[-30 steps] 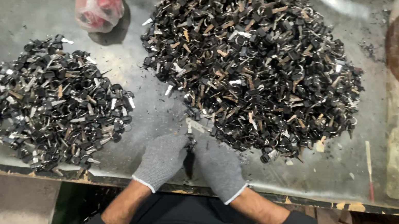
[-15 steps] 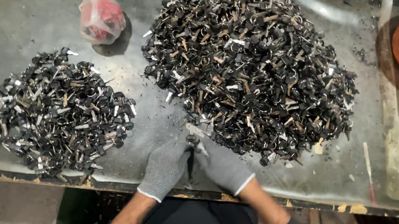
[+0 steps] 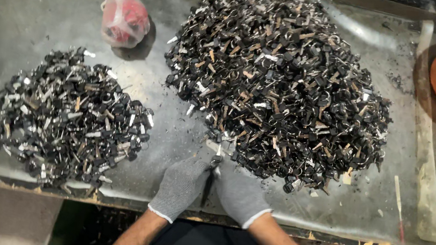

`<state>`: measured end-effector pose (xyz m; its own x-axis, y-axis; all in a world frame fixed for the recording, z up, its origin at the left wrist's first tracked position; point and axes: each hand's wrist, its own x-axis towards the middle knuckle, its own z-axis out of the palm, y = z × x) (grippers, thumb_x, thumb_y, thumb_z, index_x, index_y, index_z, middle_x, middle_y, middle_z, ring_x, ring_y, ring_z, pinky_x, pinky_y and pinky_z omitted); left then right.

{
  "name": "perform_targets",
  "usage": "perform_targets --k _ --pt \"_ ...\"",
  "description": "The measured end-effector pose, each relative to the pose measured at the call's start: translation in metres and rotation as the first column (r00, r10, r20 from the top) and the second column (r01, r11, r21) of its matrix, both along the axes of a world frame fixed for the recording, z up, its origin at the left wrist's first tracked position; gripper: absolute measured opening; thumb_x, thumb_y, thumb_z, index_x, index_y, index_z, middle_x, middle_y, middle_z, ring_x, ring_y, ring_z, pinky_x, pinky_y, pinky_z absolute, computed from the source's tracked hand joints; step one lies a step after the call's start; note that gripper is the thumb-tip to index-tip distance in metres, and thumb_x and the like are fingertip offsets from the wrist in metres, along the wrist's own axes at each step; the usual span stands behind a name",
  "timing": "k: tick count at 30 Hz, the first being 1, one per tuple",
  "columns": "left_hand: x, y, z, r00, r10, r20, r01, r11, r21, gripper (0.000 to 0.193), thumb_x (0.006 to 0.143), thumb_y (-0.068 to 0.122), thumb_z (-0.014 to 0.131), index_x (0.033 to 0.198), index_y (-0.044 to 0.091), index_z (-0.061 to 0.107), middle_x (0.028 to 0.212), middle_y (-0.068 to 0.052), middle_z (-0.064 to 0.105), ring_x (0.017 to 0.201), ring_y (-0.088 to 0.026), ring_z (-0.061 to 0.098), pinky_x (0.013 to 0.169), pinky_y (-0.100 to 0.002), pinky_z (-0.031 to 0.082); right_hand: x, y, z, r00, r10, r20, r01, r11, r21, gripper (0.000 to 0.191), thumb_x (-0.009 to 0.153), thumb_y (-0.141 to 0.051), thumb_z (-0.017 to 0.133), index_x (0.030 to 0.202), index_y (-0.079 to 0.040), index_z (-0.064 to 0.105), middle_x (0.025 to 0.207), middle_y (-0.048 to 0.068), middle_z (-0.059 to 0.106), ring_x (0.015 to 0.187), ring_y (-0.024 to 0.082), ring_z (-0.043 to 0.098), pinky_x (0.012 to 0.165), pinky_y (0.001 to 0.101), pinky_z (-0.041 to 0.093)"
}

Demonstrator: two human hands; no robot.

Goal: The person, wearing gray work gloves, sorts a large pile of small black metal components on a workbench, picking items one at a time and placing them into a separate pile on the left side of the table. The sorting continues steadily throughout the episode with both hands handling individual pieces.

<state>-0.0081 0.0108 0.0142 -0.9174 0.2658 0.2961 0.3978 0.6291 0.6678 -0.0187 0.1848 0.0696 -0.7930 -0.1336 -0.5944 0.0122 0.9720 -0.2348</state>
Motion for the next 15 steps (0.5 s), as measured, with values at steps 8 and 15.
perform_targets --k 8,15 --pt "0.002 -0.004 -0.005 1.000 0.014 0.012 -0.014 1.000 0.008 0.020 0.080 0.004 0.066 0.099 0.005 0.070 0.088 -0.015 0.070 0.082 -0.036 0.070 0.072 -0.047 0.055 0.014 -0.012 -0.002 0.958 0.063 -0.278 -0.083 0.995 -0.062 0.040 0.096 -0.031 0.060 0.124 -0.003 0.048 0.085 0.020 0.071 0.080 0.040 0.073 0.070 0.0547 0.057" --pt "0.002 -0.004 -0.013 0.999 0.007 0.051 -0.007 1.000 -0.018 0.017 0.080 0.005 0.068 0.098 0.006 0.069 0.090 -0.015 0.070 0.085 -0.036 0.070 0.076 -0.048 0.055 0.022 -0.010 -0.013 0.964 -0.018 -0.266 -0.015 0.993 -0.120 0.044 0.098 -0.029 0.062 0.134 -0.008 0.048 0.093 0.018 0.072 0.090 0.039 0.072 0.078 0.0532 0.056"
